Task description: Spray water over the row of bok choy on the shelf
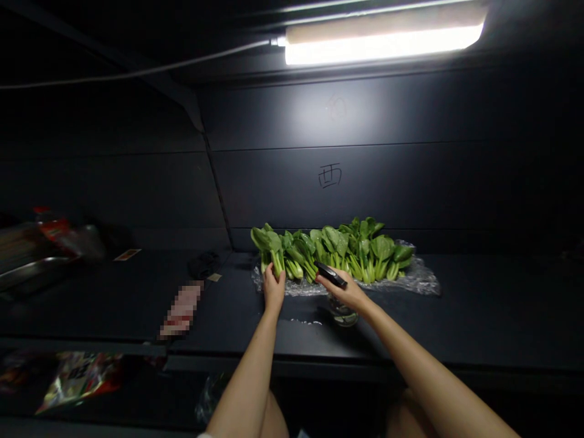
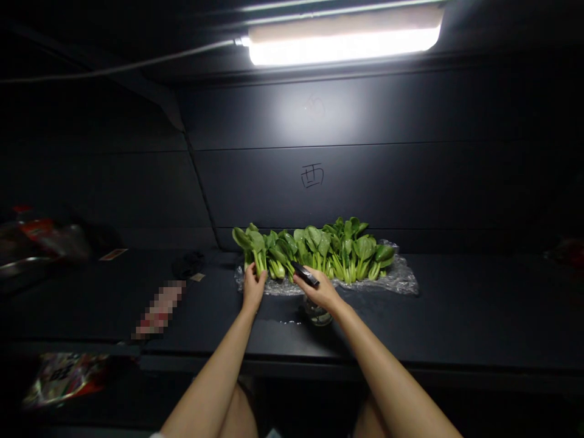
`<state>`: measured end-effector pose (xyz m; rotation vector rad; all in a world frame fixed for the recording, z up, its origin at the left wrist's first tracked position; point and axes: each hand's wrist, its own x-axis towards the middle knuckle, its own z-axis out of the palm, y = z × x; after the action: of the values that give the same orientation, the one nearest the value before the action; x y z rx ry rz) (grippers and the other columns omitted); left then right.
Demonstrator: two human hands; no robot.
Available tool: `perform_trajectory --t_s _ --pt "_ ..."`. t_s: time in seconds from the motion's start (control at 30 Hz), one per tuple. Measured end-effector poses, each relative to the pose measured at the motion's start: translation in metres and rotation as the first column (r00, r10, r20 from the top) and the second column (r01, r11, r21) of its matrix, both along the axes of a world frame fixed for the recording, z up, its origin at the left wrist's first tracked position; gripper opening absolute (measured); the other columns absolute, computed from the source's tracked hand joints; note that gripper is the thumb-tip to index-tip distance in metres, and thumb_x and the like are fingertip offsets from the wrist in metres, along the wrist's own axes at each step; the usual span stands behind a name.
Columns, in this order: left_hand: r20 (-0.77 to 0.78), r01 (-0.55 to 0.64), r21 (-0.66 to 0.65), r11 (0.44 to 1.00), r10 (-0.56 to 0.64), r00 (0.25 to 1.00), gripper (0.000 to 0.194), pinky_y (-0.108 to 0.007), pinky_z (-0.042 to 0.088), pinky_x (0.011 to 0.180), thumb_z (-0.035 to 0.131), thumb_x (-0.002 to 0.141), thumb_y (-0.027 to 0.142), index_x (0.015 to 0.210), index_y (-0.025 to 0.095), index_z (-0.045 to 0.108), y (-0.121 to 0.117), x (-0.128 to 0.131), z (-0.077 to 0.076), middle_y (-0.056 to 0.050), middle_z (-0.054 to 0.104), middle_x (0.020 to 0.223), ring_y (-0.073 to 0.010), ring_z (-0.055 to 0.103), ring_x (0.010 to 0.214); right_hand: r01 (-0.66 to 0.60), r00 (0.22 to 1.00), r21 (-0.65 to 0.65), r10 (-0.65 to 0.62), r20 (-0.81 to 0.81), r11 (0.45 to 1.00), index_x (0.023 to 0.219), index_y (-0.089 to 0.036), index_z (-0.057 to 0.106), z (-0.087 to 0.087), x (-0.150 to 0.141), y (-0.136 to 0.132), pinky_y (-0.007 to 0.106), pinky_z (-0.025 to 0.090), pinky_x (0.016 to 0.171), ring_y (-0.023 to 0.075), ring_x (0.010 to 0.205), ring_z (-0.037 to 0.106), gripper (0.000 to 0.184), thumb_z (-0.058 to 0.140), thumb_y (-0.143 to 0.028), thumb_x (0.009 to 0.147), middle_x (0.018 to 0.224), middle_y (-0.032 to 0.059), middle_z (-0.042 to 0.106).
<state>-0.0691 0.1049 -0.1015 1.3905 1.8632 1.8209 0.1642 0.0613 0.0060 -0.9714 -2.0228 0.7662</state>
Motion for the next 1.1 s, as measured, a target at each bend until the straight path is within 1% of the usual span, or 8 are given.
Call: perform_trajectory --t_s 0.1,0.3,0.5,0.7,0.83,0.93,1.0,1.1 --pt "-0.052 -0.040 0.004 0.999 0.040 0.998 0.042 -0.041 0.049 0.099 0.058 0.085 0.030 0.125 0.016 0.058 -0.001 -0.001 -0.001 -0.016 0.060 0.123 -0.0254 0.060 0.113 -0.008 1.000 0.023 0.008 0.003 1.000 0.085 -0.017 0.066 -0.001 -0.001 0.000 0.027 0.042 0.065 0.0173 0.070 0.059 0.038 0.053 -0.052 0.088 0.074 0.0024 0.064" --pt "-0.124 -0.096 -0.008 0.995 0.094 0.988 0.046 -0.042 0.046 0.103 0.059 0.085 0.031 0.126 0.011 0.062 -0.003 0.000 0.002 -0.016 0.058 0.112 -0.0256 0.061 0.107 -0.026 0.996 0.086 0.019 0.081 0.996 0.082 -0.018 0.063 -0.001 -0.004 -0.001 0.027 0.042 0.067 0.0182 0.072 0.060 0.036 0.050 -0.050 0.090 0.075 0.0025 0.063" --pt "-0.226 -0.074 -0.042 0.996 0.062 0.972 0.050 -0.040 0.045 0.103 0.054 0.083 0.023 0.132 0.014 0.061 0.000 0.003 0.000 -0.015 0.057 0.111 -0.0254 0.058 0.108 -0.096 0.993 0.076 0.091 0.071 0.992 0.091 -0.018 0.064 0.000 -0.004 -0.003 0.027 0.044 0.070 0.0183 0.076 0.062 0.034 0.052 -0.050 0.091 0.082 0.0026 0.066" --pt "-0.314 -0.078 -0.098 0.992 0.043 0.948 0.054 -0.042 0.043 0.105 0.050 0.084 0.020 0.136 0.011 0.057 -0.001 0.007 0.001 -0.016 0.057 0.114 -0.0262 0.056 0.112 -0.037 0.998 0.064 0.033 0.055 0.997 0.080 -0.018 0.060 -0.004 -0.002 -0.001 0.026 0.041 0.064 0.0166 0.069 0.057 0.037 0.051 -0.052 0.091 0.072 0.0008 0.059" --pt "-0.310 -0.111 -0.080 0.991 0.081 0.947 0.056 -0.041 0.046 0.101 0.045 0.086 0.018 0.142 0.014 0.051 -0.006 0.009 0.006 -0.015 0.059 0.112 -0.0255 0.057 0.108 -0.059 0.996 0.106 0.050 0.079 0.993 0.081 -0.018 0.060 -0.004 -0.004 -0.002 0.026 0.041 0.066 0.0166 0.070 0.057 0.036 0.050 -0.051 0.092 0.075 0.0015 0.061" --pt "-0.331 -0.145 -0.089 0.985 0.108 0.937 0.057 -0.039 0.047 0.098 0.042 0.087 0.016 0.143 0.012 0.049 -0.011 0.010 0.013 -0.016 0.059 0.110 -0.0254 0.058 0.105 -0.070 0.995 0.109 0.061 0.082 0.992 0.085 -0.018 0.061 -0.002 -0.006 -0.005 0.026 0.043 0.068 0.0168 0.072 0.058 0.035 0.050 -0.052 0.092 0.077 0.0018 0.063" --pt "-0.379 -0.168 -0.121 0.978 0.111 0.919 0.055 -0.039 0.048 0.097 0.042 0.088 0.016 0.143 0.012 0.050 -0.015 0.013 0.017 -0.017 0.060 0.111 -0.0256 0.058 0.105 -0.061 0.996 0.102 0.054 0.076 0.993 0.085 -0.019 0.061 -0.001 -0.006 -0.006 0.026 0.043 0.067 0.0170 0.072 0.059 0.036 0.051 -0.052 0.092 0.077 0.0018 0.063" --pt "-0.463 -0.211 -0.192 0.958 0.101 0.881 0.052 -0.041 0.048 0.095 0.046 0.090 0.020 0.142 0.019 0.051 -0.018 0.019 0.022 -0.016 0.061 0.115 -0.0268 0.058 0.107 -0.058 0.996 0.097 0.051 0.072 0.994 0.085 -0.019 0.061 0.002 -0.006 -0.007 0.027 0.044 0.068 0.0178 0.073 0.060 0.037 0.050 -0.053 0.092 0.078 0.0021 0.064"
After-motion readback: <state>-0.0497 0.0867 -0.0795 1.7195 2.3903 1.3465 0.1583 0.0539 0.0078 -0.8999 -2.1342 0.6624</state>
